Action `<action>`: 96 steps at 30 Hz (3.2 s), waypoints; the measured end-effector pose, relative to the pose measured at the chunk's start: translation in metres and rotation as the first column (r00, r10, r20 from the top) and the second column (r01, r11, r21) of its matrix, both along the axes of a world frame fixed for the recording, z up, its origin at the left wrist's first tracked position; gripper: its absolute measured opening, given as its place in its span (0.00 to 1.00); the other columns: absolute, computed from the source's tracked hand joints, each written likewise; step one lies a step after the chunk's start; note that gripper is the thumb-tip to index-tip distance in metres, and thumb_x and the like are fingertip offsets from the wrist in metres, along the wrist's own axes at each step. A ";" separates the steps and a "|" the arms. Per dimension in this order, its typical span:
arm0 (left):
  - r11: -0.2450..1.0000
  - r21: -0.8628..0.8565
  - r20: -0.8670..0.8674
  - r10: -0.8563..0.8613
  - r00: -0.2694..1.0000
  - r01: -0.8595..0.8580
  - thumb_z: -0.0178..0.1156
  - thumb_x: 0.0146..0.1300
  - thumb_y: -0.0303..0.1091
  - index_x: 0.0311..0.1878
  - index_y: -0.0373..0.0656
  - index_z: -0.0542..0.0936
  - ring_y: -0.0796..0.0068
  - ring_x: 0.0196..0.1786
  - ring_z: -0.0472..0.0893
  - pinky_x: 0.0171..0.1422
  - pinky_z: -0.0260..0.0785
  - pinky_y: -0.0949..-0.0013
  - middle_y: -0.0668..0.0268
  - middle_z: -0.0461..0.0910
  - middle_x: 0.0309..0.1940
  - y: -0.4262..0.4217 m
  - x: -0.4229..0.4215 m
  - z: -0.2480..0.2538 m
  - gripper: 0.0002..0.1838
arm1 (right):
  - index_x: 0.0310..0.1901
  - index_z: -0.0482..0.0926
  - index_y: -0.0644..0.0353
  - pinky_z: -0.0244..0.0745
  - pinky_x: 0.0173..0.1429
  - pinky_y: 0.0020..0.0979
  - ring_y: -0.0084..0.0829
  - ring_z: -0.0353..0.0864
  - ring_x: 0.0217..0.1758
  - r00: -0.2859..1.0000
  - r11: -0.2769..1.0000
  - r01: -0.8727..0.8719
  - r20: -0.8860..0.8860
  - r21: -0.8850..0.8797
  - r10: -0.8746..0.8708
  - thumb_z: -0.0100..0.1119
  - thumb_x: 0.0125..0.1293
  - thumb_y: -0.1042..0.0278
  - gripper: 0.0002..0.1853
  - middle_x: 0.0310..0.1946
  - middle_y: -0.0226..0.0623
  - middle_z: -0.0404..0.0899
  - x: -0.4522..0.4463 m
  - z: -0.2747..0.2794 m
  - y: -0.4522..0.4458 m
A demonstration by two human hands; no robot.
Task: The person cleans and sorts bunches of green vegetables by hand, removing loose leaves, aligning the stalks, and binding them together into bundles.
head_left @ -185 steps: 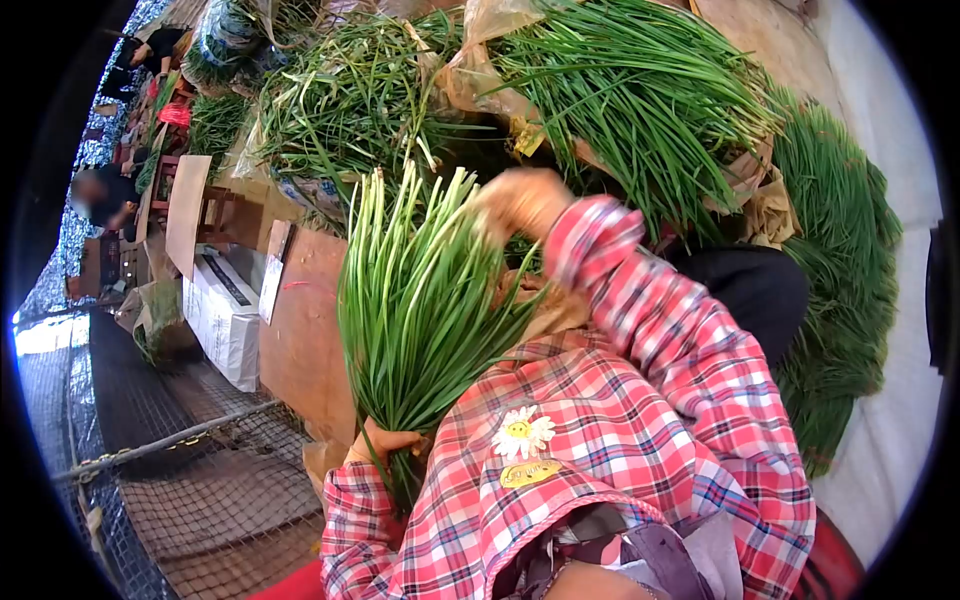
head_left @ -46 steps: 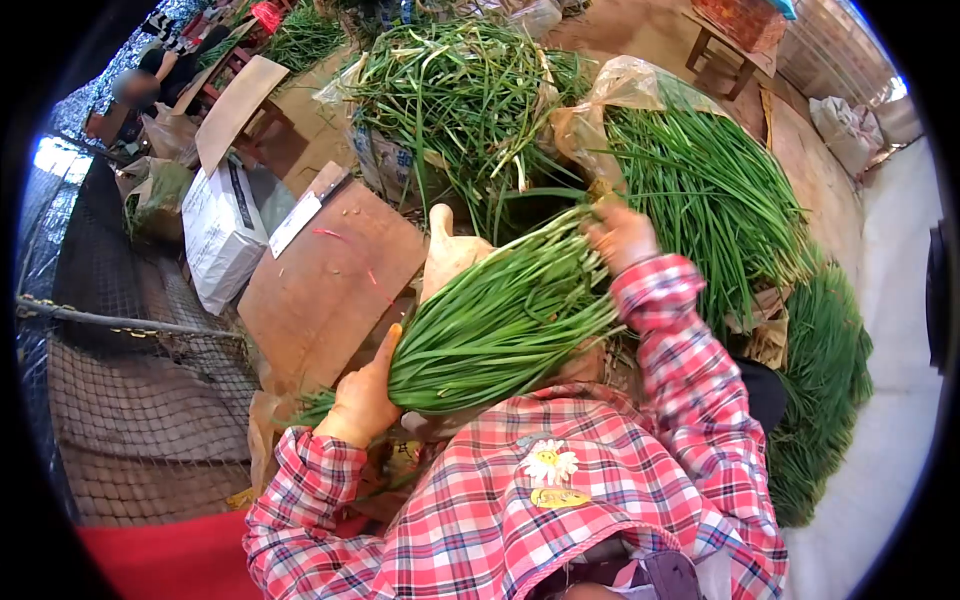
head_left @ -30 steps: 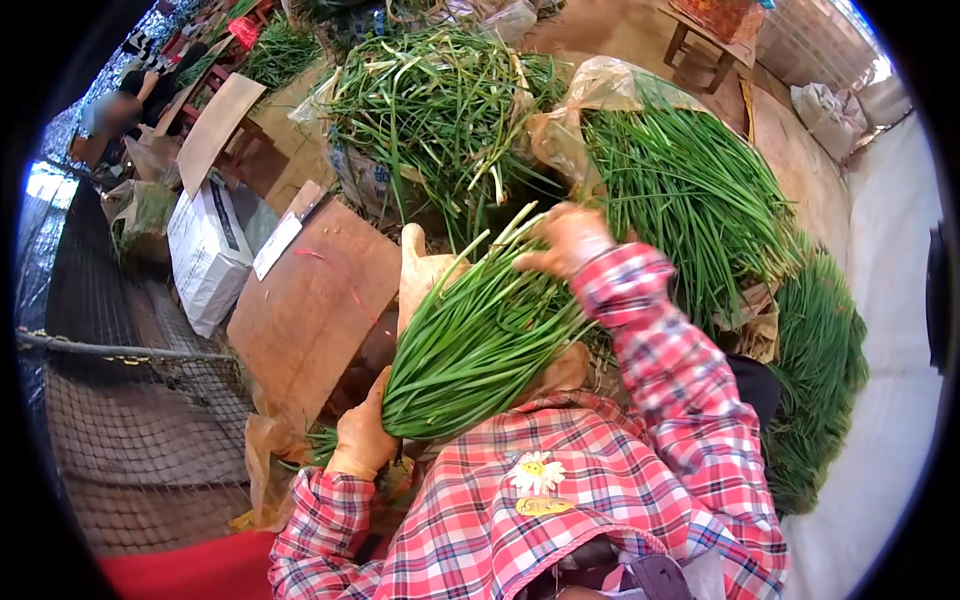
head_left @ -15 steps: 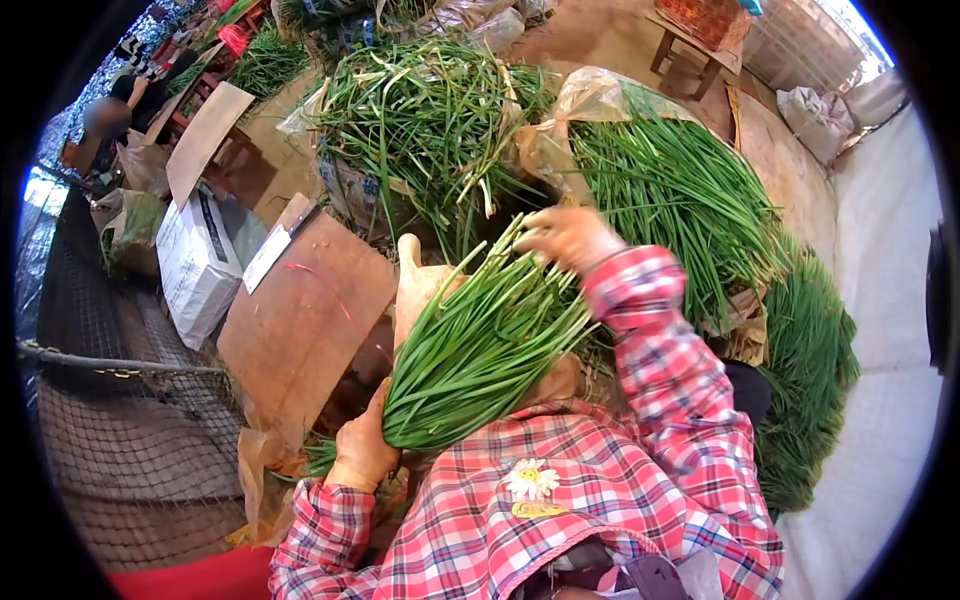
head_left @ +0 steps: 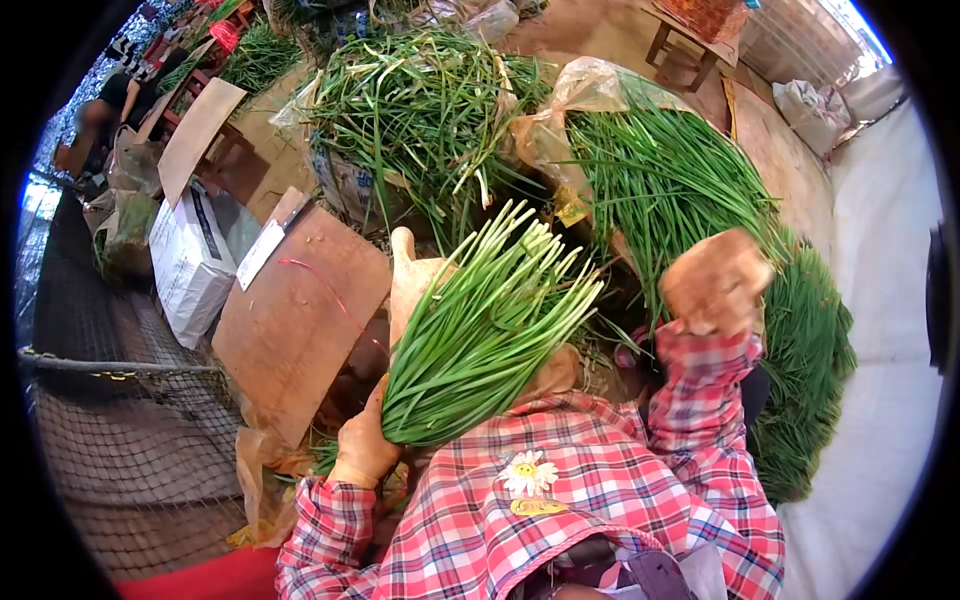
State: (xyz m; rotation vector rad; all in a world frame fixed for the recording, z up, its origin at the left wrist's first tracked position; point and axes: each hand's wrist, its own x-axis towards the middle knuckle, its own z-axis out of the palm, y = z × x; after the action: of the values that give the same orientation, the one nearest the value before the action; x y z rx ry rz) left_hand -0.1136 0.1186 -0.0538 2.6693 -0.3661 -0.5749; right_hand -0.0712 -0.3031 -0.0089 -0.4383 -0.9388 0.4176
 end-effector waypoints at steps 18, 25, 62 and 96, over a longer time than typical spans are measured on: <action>0.998 -0.045 0.011 0.052 0.999 -0.052 0.66 0.48 0.42 0.66 0.48 0.58 0.47 0.39 0.79 0.41 0.71 0.56 0.49 0.79 0.35 -0.004 -0.006 -0.006 0.42 | 0.49 0.69 0.60 0.70 0.24 0.19 0.14 0.71 0.20 0.101 0.517 0.804 -0.789 -0.293 -0.605 0.58 0.61 0.71 0.15 0.22 0.21 0.73 0.057 -0.066 -0.030; 0.998 -0.066 0.020 0.016 1.000 -0.015 0.66 0.49 0.44 0.67 0.47 0.58 0.50 0.41 0.79 0.44 0.72 0.59 0.50 0.79 0.39 -0.005 -0.003 -0.012 0.42 | 0.61 0.66 0.61 0.69 0.22 0.20 0.20 0.74 0.19 0.697 -0.278 -0.074 0.149 -0.958 -0.701 0.67 0.53 0.57 0.35 0.23 0.36 0.79 0.029 -0.038 0.026; 0.992 -0.127 0.052 0.033 0.998 -0.026 0.65 0.50 0.43 0.65 0.47 0.60 0.49 0.40 0.79 0.41 0.72 0.58 0.49 0.79 0.37 -0.001 -0.006 -0.017 0.39 | 0.45 0.80 0.58 0.74 0.42 0.24 0.25 0.78 0.32 0.491 -0.228 -0.092 0.155 -0.969 -0.857 0.60 0.59 0.60 0.15 0.33 0.39 0.82 0.056 -0.062 -0.017; 0.953 -0.246 -0.217 0.123 0.968 -0.176 0.71 0.43 0.41 0.60 0.40 0.66 0.60 0.51 0.78 0.53 0.70 0.65 0.52 0.78 0.47 0.002 0.003 -0.020 0.40 | 0.49 0.76 0.48 0.72 0.50 0.38 0.39 0.79 0.43 0.712 -0.684 0.462 0.696 -0.564 -0.092 0.60 0.54 0.46 0.23 0.40 0.39 0.80 0.053 -0.042 0.062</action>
State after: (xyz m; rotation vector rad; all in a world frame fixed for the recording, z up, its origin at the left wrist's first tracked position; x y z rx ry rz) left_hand -0.1109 0.1209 -0.0739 2.3349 -0.1664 -0.6874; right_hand -0.0177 -0.2415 -0.0506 -2.7755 -0.0591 0.3416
